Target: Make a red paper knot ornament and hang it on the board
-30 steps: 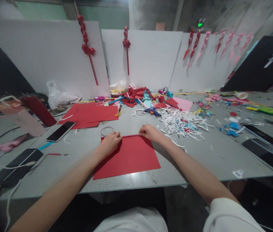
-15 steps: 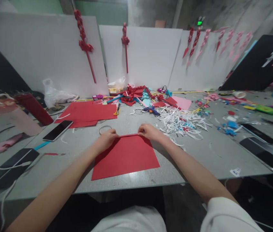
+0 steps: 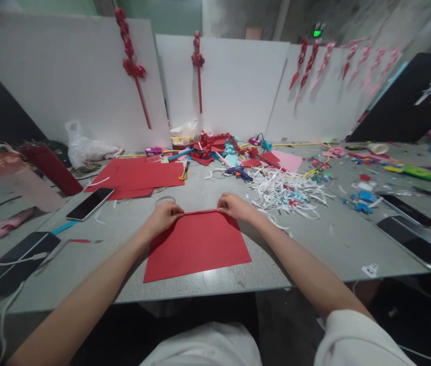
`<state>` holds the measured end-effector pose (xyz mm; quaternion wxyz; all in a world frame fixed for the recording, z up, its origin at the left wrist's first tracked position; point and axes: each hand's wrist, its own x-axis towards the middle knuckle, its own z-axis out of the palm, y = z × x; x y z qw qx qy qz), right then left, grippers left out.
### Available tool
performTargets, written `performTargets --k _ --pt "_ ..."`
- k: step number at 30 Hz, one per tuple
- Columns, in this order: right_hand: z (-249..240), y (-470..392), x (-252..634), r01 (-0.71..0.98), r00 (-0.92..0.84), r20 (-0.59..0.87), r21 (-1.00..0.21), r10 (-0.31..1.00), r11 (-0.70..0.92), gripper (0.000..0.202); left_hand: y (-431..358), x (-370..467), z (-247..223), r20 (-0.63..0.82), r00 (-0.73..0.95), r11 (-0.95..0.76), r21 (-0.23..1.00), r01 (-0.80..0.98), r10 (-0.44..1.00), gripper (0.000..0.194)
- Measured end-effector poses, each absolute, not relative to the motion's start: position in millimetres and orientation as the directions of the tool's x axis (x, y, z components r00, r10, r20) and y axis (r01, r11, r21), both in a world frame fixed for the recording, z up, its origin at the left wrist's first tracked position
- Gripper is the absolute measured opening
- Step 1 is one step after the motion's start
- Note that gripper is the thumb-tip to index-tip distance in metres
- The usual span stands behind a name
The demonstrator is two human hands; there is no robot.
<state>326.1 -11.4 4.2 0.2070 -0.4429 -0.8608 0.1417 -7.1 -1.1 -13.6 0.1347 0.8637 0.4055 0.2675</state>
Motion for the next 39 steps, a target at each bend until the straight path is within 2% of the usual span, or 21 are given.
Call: performTargets --k 9,12,18,28,32,39 --pt "6.7 -18.9 316.2 0.616 -0.624 0.288 -0.390 0.727 0.684 0.020 -0.3 -8.1 -14.0 0.340 0.533 -0.632 0.429 0.646 0.775 0.012" --pt "3.6 -17.8 306.5 0.646 -0.577 0.319 -0.385 0.752 0.659 0.012 -1.6 -7.1 -13.2 0.339 0.525 -0.625 0.440 0.645 0.781 0.012" --pt "-10.2 -7.2 291.5 0.671 -0.493 0.340 -0.437 0.801 0.599 0.022 -2.4 -7.1 -13.8 0.350 0.526 -0.631 0.453 0.629 0.776 0.014" --pt "-4.6 -11.2 296.4 0.617 -0.575 0.316 -0.438 0.754 0.654 0.013 -1.2 -8.5 -14.5 0.345 0.563 -0.661 0.405 0.632 0.751 0.019" --pt "-5.3 -11.0 297.8 0.631 -0.575 0.311 -0.420 0.756 0.653 0.012 -1.7 -9.0 -15.0 0.339 0.590 -0.680 0.373 0.631 0.733 0.021" --pt "-10.0 -9.0 294.7 0.656 -0.545 0.296 -0.432 0.785 0.619 0.011 -4.6 -7.8 -11.6 0.329 0.605 -0.688 0.386 0.615 0.725 0.019"
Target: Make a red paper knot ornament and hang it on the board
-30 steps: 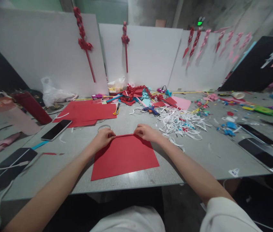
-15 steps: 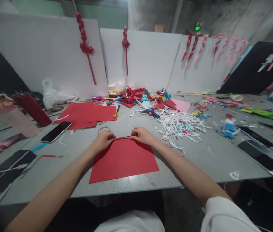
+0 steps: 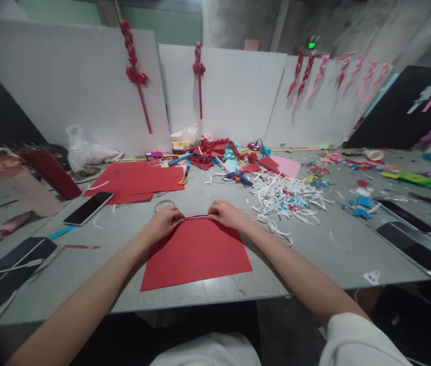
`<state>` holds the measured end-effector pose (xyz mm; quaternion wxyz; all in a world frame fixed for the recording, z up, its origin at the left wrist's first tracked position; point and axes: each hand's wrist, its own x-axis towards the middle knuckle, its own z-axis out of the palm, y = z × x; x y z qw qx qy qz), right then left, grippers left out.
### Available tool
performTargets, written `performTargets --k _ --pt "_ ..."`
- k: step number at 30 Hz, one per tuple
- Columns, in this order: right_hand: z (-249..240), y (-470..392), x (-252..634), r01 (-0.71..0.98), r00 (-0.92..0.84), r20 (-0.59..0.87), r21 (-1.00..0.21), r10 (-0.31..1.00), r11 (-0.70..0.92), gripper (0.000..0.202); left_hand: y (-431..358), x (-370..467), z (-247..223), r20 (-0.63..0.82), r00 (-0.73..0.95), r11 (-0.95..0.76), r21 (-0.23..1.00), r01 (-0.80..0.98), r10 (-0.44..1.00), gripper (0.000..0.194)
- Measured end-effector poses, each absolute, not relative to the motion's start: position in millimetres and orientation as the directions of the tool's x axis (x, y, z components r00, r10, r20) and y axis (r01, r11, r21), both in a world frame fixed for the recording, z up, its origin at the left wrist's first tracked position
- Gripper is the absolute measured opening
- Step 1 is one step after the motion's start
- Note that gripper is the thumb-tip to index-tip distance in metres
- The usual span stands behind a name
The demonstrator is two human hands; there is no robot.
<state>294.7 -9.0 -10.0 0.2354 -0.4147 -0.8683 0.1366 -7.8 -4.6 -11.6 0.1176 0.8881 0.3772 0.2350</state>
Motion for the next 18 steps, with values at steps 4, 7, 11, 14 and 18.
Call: performTargets --k 4,7,11,14,18 --pt "-12.5 -9.1 291.5 0.688 -0.529 0.314 -0.386 0.788 0.615 0.013 -4.6 -7.2 -11.4 0.332 0.618 -0.701 0.377 0.606 0.713 0.021" --pt "-13.5 -10.4 289.6 0.709 -0.526 0.334 -0.335 0.782 0.620 0.014 -4.7 -7.4 -12.2 0.336 0.626 -0.709 0.372 0.599 0.704 0.023" --pt "-13.9 -12.4 286.8 0.734 -0.531 0.351 -0.264 0.771 0.626 0.016 -4.7 -6.5 -15.1 0.341 0.636 -0.721 0.363 0.591 0.693 0.023" --pt "-14.6 -13.2 284.2 0.747 -0.547 0.351 -0.203 0.760 0.632 0.018 -4.3 -4.3 -17.8 0.341 0.640 -0.724 0.371 0.582 0.689 0.022" --pt "-16.3 -13.6 281.8 0.754 -0.564 0.354 -0.149 0.746 0.640 0.018 -5.0 -2.0 -18.6 0.345 0.638 -0.725 0.360 0.587 0.688 0.025"
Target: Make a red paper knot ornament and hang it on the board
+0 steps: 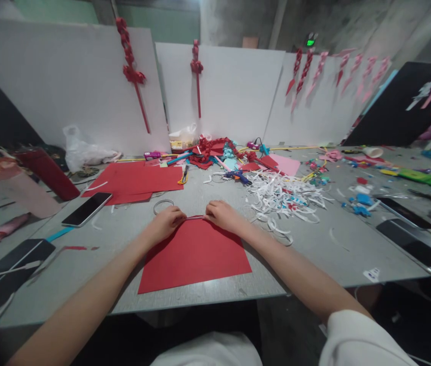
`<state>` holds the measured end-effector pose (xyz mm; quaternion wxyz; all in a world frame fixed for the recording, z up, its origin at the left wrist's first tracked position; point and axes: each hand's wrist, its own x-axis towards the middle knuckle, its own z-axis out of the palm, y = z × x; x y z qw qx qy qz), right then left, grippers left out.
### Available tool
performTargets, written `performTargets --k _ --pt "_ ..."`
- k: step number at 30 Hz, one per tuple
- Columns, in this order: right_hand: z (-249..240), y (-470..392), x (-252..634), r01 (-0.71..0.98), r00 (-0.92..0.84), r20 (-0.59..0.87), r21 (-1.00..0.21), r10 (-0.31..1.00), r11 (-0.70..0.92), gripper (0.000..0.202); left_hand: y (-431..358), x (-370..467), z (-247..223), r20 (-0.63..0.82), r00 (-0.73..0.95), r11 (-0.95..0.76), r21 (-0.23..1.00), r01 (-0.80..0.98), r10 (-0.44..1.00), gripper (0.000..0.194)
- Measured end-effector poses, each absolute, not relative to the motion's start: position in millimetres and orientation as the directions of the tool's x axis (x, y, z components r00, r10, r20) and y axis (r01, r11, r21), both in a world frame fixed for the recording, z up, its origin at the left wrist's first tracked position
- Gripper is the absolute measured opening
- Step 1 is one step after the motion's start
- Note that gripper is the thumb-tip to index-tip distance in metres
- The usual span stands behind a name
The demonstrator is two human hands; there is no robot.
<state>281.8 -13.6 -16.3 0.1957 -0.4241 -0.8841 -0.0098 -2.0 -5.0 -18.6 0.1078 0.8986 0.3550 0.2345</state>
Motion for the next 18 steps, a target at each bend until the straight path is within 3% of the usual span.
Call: performTargets --k 11,18 --pt "-17.5 -13.4 282.8 0.688 -0.636 0.380 -0.116 0.672 0.716 0.019 -6.7 -0.8 -17.1 0.352 0.655 -0.741 0.241 0.626 0.668 0.031" --pt "-16.5 -14.8 283.1 0.693 -0.647 0.378 -0.069 0.662 0.717 0.022 -8.1 0.7 -14.8 0.371 0.638 -0.736 0.267 0.622 0.674 0.024"
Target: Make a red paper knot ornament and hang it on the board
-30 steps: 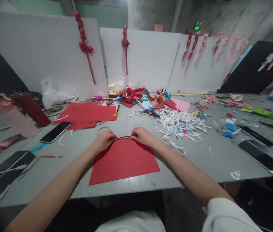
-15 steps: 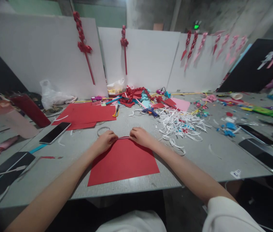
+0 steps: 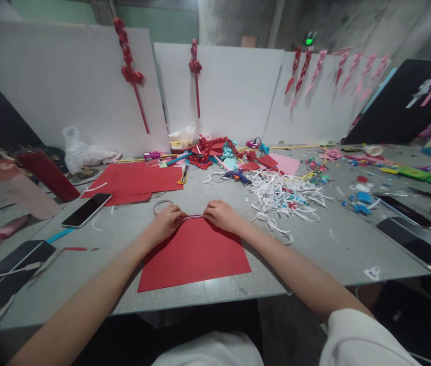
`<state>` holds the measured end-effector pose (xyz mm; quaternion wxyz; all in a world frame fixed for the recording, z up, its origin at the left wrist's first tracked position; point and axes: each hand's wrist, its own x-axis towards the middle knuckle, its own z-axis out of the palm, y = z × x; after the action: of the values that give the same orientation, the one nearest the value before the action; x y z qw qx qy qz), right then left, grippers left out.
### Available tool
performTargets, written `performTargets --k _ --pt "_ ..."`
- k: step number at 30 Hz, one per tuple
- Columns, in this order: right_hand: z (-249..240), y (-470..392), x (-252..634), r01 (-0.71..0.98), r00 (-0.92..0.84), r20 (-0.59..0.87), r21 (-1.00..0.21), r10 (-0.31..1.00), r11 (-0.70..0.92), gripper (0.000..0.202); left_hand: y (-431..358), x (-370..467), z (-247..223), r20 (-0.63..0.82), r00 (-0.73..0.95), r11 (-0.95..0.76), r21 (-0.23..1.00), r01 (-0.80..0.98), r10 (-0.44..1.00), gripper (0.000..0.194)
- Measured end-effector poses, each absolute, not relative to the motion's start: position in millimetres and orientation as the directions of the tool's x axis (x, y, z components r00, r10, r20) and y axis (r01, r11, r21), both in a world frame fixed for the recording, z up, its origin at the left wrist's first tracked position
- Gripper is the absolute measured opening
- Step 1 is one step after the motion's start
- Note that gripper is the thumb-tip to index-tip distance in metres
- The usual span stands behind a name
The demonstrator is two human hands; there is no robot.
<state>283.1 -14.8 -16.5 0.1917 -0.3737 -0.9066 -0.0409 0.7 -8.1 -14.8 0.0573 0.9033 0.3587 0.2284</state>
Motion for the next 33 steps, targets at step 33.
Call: performTargets --k 33 --pt "-8.6 -20.5 281.5 0.690 -0.697 0.346 0.085 0.628 0.719 0.022 -7.6 -4.9 -4.3 0.328 0.635 -0.712 0.232 0.663 0.699 0.030"
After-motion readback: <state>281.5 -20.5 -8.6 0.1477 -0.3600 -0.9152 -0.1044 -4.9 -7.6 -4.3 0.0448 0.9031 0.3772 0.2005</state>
